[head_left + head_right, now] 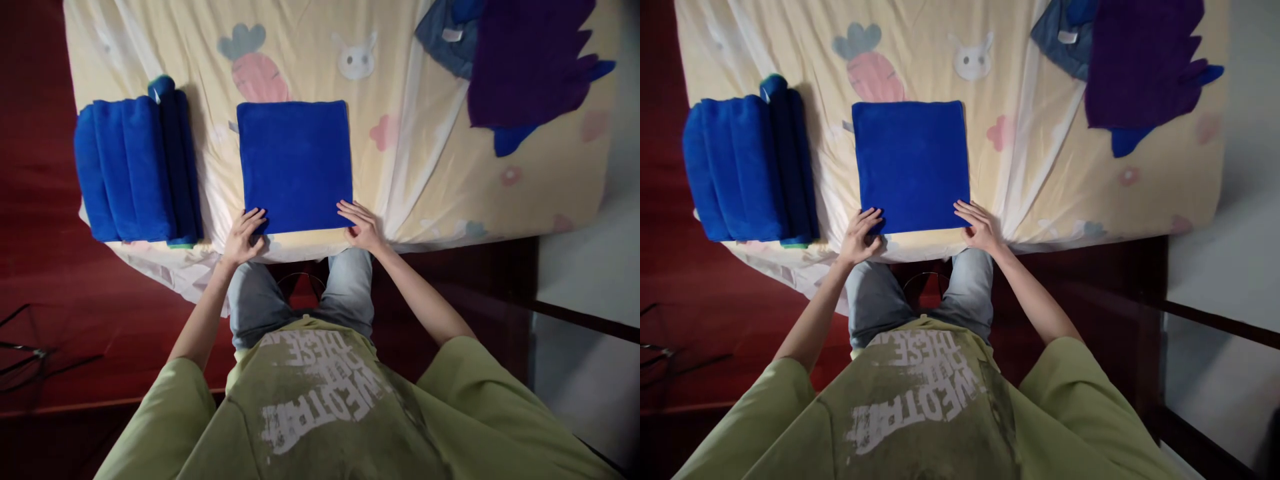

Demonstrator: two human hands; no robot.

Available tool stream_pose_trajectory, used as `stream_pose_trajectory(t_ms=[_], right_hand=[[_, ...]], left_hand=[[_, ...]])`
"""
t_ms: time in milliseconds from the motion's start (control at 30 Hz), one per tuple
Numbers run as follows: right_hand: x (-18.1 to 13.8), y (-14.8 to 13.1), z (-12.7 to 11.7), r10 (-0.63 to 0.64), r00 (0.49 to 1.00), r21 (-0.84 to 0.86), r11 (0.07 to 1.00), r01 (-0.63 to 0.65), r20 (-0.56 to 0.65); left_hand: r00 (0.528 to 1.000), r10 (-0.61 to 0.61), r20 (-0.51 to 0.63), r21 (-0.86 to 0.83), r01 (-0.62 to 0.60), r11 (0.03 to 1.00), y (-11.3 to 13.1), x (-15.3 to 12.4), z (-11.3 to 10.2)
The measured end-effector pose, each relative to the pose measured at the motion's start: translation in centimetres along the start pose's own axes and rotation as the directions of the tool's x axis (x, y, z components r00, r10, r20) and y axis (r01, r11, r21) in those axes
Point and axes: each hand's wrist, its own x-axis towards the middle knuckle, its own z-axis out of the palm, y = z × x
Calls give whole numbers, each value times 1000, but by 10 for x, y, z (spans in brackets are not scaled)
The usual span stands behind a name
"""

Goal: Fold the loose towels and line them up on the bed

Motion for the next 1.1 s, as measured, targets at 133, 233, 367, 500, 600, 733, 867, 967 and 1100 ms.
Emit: stream_pose_trajectory(t_ms=[133, 233, 367, 500, 600, 733, 867, 967, 1100], right_hand=[[-1, 4, 8, 44, 985, 66, 997, -33, -168], [-2, 6, 11, 102, 967, 93, 992, -82, -233], [-3, 6, 11, 173, 952, 137, 980, -142, -252], [-4, 2, 10, 234, 934, 187, 964, -187, -271], [-4, 0, 11, 298, 907, 200, 948, -247, -298], [-5, 1, 15, 382, 846, 252, 919, -304, -372], [-5, 6, 20, 485, 778, 298, 871, -390, -399], [-4, 9, 21, 554, 735, 335, 830, -446, -391], [-2, 10, 21, 578, 727, 357, 811, -463, -371]], left_hand=[[980, -75, -183, -44, 68, 997, -6, -5, 9], [967, -91, -240, -83, 73, 994, -7, -3, 10], [955, -132, -264, -121, 103, 987, -6, -2, 7], [940, -143, -309, -184, 88, 979, -5, 0, 5], [927, -186, -326, -210, 121, 970, -3, -1, 4], [886, -282, -368, -216, 214, 953, -2, -4, 9], [836, -358, -417, -224, 288, 931, -3, -6, 16], [807, -375, -456, -219, 307, 926, -2, -4, 19], [789, -392, -472, -187, 345, 920, 0, 0, 19]])
